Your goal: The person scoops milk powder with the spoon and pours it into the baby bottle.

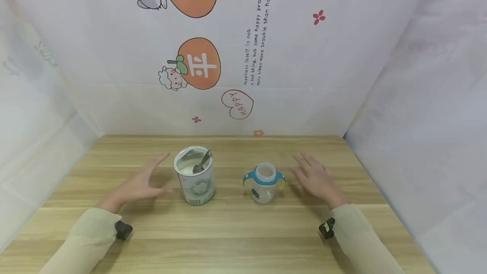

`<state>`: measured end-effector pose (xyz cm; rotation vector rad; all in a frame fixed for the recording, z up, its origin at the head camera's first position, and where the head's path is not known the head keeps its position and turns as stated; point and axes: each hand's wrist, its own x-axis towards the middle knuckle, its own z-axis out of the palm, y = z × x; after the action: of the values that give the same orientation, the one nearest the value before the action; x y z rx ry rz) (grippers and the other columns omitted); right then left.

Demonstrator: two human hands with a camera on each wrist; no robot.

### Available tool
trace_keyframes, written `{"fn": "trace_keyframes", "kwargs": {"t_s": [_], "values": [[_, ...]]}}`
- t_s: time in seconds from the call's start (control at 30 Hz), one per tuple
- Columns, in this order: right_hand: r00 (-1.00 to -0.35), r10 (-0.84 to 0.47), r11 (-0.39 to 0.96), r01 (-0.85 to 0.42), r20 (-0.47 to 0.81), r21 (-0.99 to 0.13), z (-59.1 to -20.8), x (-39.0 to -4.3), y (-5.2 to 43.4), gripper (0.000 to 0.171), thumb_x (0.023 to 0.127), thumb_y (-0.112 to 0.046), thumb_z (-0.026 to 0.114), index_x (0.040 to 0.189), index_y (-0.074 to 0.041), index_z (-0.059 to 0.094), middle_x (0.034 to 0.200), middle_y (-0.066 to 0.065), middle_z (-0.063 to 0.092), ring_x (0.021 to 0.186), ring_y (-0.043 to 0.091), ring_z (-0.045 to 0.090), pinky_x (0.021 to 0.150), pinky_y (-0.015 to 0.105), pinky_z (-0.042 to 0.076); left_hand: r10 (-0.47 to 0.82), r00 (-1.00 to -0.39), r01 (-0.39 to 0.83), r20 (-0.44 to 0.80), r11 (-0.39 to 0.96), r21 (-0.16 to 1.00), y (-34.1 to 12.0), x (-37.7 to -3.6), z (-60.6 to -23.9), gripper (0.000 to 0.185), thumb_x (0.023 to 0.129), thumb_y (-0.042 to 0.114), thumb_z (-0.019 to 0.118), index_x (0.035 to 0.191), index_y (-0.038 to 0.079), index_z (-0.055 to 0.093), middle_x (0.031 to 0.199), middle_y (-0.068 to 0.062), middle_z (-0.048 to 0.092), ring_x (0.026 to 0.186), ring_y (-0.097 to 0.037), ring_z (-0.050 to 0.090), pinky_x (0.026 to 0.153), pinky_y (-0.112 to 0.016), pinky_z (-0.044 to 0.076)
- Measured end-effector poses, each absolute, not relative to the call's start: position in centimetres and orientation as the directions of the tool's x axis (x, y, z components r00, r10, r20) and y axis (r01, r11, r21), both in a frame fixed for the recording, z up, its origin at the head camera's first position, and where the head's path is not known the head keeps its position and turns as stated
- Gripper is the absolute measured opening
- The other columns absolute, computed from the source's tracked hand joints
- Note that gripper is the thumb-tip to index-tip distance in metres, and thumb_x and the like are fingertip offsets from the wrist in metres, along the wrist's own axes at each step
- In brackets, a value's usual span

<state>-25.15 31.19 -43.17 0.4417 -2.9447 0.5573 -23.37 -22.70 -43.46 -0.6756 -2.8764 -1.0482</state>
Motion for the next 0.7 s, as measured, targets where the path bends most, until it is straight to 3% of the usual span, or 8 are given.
{"fn": "trace_keyframes", "kwargs": {"t_s": [0.37,0.7], "values": [[-0.944,-0.282,0.822,-0.330,0.173,-0.463,-42.7,-25.2,30.9,0.057,0.110,-0.043,0.031,0.153,-0.007,0.040,0.159,0.025,0.027,0.142,0.052,0.024,0.107,0.076,0.016,0.434,-0.885,0.404,0.170,0.532,0.744,-20.2,-23.4,-43.1,0.125,0.067,0.040,0.094,0.162,0.027,0.013,0.164,-0.009,0.021,0.148,-0.037,0.019,0.112,-0.067,0.021],[-0.939,-0.306,0.740,-0.338,0.157,-0.581,-42.2,-25.5,30.1,0.060,0.110,-0.043,0.027,0.150,-0.001,0.042,0.157,0.027,0.029,0.144,0.049,0.023,0.113,0.067,0.017,0.449,-0.871,0.391,0.202,0.380,0.838,-18.2,-24.1,-42.8,0.118,0.073,0.030,0.091,0.161,0.025,0.013,0.161,-0.012,0.028,0.143,-0.041,0.031,0.111,-0.063,0.029]]}}
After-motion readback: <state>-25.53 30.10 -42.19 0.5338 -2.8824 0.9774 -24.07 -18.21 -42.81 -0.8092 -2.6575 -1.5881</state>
